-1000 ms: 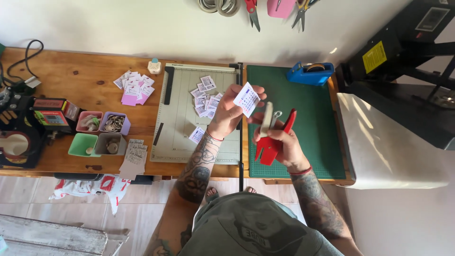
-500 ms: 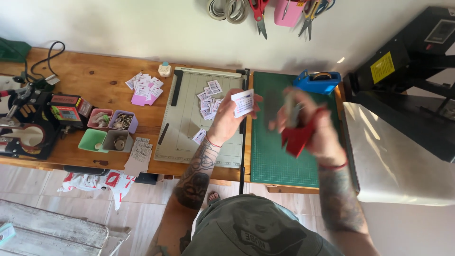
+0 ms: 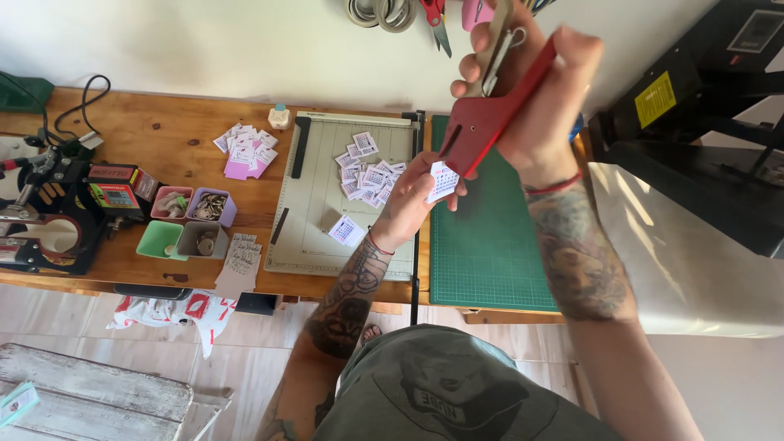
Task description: Punching holes in small printed cards using a manual hand-held hole puncher at a production workbench.
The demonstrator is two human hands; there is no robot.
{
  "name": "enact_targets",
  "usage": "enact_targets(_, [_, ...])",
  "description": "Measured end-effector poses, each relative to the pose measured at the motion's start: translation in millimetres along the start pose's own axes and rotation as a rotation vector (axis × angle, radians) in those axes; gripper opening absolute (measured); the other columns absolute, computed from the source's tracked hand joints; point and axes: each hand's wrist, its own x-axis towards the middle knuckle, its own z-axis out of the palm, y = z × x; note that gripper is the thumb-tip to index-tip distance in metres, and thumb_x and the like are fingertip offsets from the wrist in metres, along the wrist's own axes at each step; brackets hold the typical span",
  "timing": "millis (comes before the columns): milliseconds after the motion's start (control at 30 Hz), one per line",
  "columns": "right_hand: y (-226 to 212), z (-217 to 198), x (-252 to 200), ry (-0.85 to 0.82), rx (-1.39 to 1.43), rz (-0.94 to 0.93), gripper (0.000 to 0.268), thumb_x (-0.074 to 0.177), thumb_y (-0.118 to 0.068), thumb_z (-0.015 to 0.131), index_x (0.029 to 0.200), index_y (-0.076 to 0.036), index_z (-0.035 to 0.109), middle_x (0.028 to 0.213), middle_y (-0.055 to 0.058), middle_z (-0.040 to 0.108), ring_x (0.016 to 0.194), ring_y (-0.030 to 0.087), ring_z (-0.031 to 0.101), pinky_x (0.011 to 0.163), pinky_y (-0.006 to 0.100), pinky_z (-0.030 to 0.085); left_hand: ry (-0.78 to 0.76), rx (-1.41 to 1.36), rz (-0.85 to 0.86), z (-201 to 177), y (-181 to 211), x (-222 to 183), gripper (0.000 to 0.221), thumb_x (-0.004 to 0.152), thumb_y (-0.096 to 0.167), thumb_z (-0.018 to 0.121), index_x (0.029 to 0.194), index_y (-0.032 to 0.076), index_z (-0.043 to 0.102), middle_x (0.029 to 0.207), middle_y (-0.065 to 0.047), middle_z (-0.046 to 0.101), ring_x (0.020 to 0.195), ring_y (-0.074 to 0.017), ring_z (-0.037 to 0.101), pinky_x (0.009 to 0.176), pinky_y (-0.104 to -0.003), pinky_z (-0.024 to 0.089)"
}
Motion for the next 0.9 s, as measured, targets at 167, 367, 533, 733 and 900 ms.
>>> enact_targets(167, [1.2, 7.9, 4.2, 0.179, 0.066, 0.172, 0.062, 0.071, -0.059, 0.052, 0.105, -0.009, 0.062, 0.079, -0.001, 0.053, 0.059, 0.014, 0.046, 0.058, 0.028, 0.040, 0.053, 0.042, 0.008, 3.7, 2.4, -2.3, 0.034, 0.103, 0.035, 0.056, 0.123, 0.009, 0.049, 0.114, -0.015, 0.061, 0.094, -0.0247, 0.063, 0.069, -0.033, 0.050])
enact_targets(367, [-1.6, 14.6, 10.5, 0.291, 0.014, 0.217, 0.052, 0.070, -0.058, 0.050, 0.089, -0.011, 0.058, 0.068, -0.001, 0.048, 0.051, 0.014, 0.041, 0.052, 0.028, 0.037, 0.063, 0.094, 0.019, 6.8, 5.3, -1.5, 0.035, 0.103, 0.038, 0.056, 0.123, 0.010, 0.049, 0.104, -0.017, 0.062, 0.090, -0.0236, 0.062, 0.067, -0.033, 0.050])
enact_targets(533, [0.7, 15.6, 12.0, 0.327, 0.016, 0.230, 0.048, 0.072, -0.056, 0.050, 0.087, -0.011, 0.058, 0.066, 0.000, 0.044, 0.051, 0.014, 0.040, 0.051, 0.030, 0.037, 0.082, 0.114, 0.004, 11.4, 8.4, -1.1, 0.035, 0.102, 0.039, 0.055, 0.119, 0.010, 0.048, 0.104, -0.017, 0.063, 0.088, -0.0223, 0.061, 0.067, -0.033, 0.048])
enact_targets(733, [2.2, 16.0, 13.1, 0.333, -0.012, 0.233, 0.046, 0.074, -0.054, 0.050, 0.086, -0.011, 0.059, 0.065, -0.001, 0.044, 0.050, 0.014, 0.040, 0.051, 0.030, 0.038, 0.071, 0.177, -0.009, 15.3, 15.8, -1.3, 0.037, 0.101, 0.042, 0.054, 0.116, 0.009, 0.048, 0.098, -0.017, 0.063, 0.078, -0.0210, 0.056, 0.068, -0.032, 0.048])
enact_targets(900, [0.0, 21.0, 14.2, 0.354, -0.030, 0.250, 0.046, 0.071, -0.055, 0.052, 0.085, -0.011, 0.058, 0.065, -0.001, 0.044, 0.050, 0.013, 0.040, 0.050, 0.029, 0.038, 0.072, 0.200, -0.025, 14.5, 18.6, -0.7, 0.035, 0.101, 0.042, 0.053, 0.113, 0.010, 0.050, 0.095, -0.015, 0.063, 0.073, -0.0199, 0.054, 0.068, -0.031, 0.047])
